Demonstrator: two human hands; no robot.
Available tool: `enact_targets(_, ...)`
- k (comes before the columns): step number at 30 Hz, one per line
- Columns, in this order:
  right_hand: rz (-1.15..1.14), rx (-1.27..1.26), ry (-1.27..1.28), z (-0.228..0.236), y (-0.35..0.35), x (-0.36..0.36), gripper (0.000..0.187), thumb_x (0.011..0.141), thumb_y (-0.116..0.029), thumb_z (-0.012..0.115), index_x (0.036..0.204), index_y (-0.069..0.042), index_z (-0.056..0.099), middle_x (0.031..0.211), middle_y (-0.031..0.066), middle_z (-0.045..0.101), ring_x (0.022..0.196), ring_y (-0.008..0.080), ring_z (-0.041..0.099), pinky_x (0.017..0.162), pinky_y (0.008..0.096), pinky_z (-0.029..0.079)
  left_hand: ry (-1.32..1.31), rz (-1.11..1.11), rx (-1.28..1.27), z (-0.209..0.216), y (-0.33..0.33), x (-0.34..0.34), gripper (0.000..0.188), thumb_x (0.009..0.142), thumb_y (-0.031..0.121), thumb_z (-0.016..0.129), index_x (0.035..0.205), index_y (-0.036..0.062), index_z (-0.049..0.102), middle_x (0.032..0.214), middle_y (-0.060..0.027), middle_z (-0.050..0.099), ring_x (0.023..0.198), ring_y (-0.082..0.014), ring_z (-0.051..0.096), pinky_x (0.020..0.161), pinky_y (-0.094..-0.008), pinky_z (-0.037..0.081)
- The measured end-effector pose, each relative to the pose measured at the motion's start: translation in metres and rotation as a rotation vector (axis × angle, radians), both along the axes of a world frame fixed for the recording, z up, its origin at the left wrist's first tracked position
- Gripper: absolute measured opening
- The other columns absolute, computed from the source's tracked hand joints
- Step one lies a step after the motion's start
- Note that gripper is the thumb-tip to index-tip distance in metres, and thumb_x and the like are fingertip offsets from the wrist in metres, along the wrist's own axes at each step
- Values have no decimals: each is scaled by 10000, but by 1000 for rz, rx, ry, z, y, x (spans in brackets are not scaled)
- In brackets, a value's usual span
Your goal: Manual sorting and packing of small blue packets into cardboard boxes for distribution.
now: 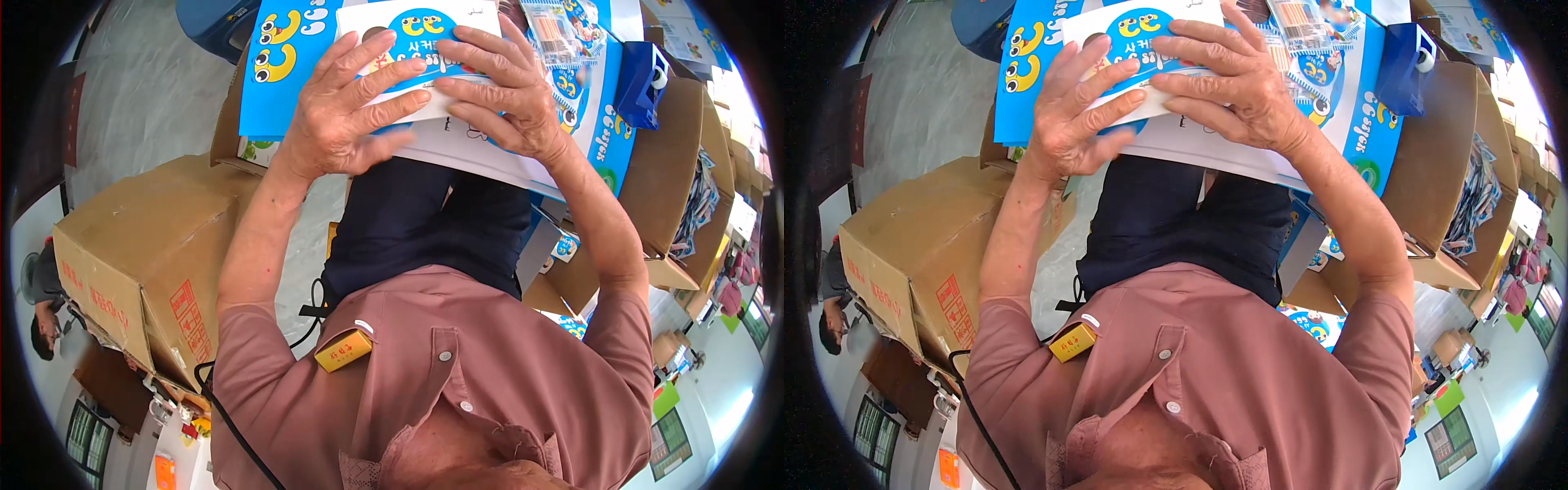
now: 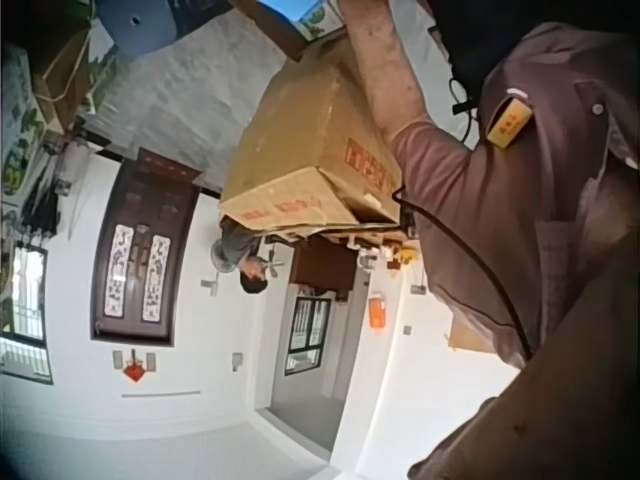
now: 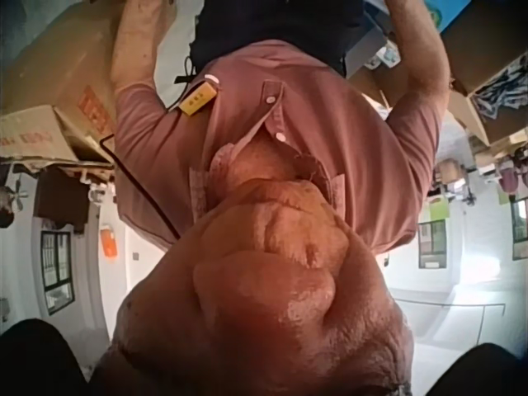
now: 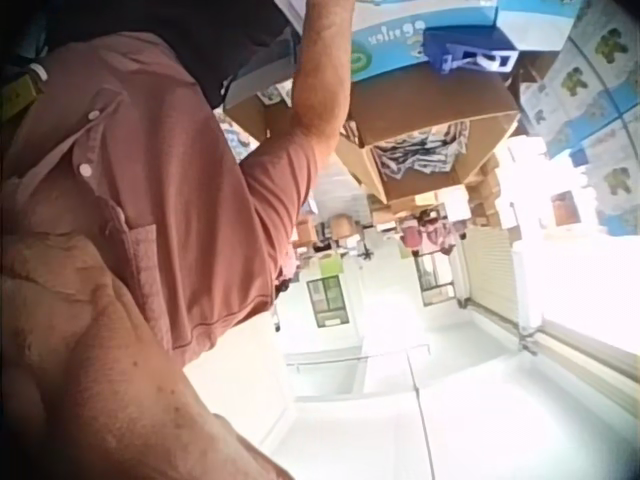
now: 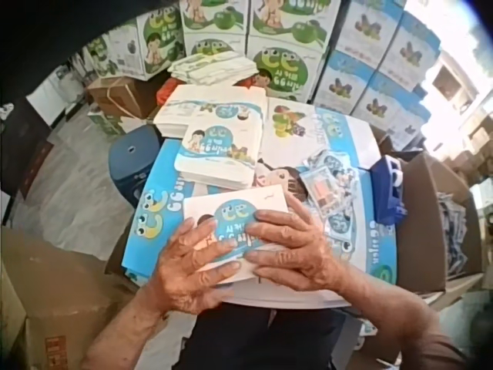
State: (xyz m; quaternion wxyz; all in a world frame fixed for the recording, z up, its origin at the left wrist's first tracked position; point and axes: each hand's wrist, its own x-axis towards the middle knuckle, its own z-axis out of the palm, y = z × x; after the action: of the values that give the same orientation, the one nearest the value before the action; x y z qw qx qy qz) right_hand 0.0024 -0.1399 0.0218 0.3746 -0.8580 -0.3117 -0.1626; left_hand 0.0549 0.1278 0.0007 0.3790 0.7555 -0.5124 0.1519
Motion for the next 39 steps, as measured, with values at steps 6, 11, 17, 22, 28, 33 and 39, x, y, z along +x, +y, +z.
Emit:
enact_targets(6, -33, -224, -198, -13, -7, 4, 339, 900, -198, 784, 1238, -192, 756, 1344, 80, 690, 1343, 302, 583, 1203, 569, 322, -3, 22, -1, 1, -3, 6, 357, 862, 111, 801, 1206, 203, 779, 1300, 25, 727, 1314, -209, 607, 1113, -412, 448)
enact_targets(11, -33, -232, -182, -19, -12, 1, 413, 894, -210, 771, 1305, -208, 724, 1399, 29, 670, 1397, 252, 548, 1234, 536, 315, 37, 12, -15, 2, -5, 11, 329, 839, 161, 832, 1166, 171, 797, 1252, 21, 748, 1269, -200, 629, 1071, -401, 466)
enact_targets(17, -14, -199, -126, -7, -9, 0, 350, 925, -170, 741, 1275, -165, 735, 1354, 61, 694, 1360, 250, 585, 1227, 514, 335, 74, 13, -32, 11, -1, 9, 283, 848, 174, 827, 1130, 155, 812, 1209, 18, 764, 1233, -200, 640, 1062, -382, 467)
enact_targets(22, -13, -197, -92, 9, -12, 3, 298, 954, -133, 710, 1250, -120, 738, 1311, 89, 713, 1324, 262, 614, 1204, 494, 377, 175, -24, 55, 34, 0, 14, 261, 874, 199, 809, 1127, 135, 813, 1195, 15, 768, 1222, -198, 630, 1070, -366, 450)
enact_targets(28, -13, -126, -97, 17, -10, 5, 277, 956, -120, 710, 1230, -91, 737, 1274, 94, 729, 1298, 278, 632, 1145, 449, 458, 284, -22, 22, 38, -3, 12, 241, 885, 205, 801, 1113, 130, 816, 1185, -3, 772, 1243, -203, 613, 1071, -374, 446)
enact_targets(33, -13, -180, -132, 13, -9, 4, 283, 943, -128, 728, 1222, -85, 746, 1275, 96, 729, 1295, 286, 633, 1133, 439, 472, 106, 3, 76, 36, 0, 10, 299, 871, 123, 796, 1169, 95, 788, 1235, -23, 756, 1288, -268, 602, 1131, -429, 401)
enact_targets(39, -4, -164, -140, 9, -12, 3, 298, 913, -138, 763, 1209, -104, 767, 1290, 103, 724, 1311, 275, 623, 1150, 445, 456, 141, -28, 57, 30, 3, 8, 340, 898, 94, 763, 1237, 121, 765, 1300, -30, 730, 1380, -288, 548, 1217, -487, 310)
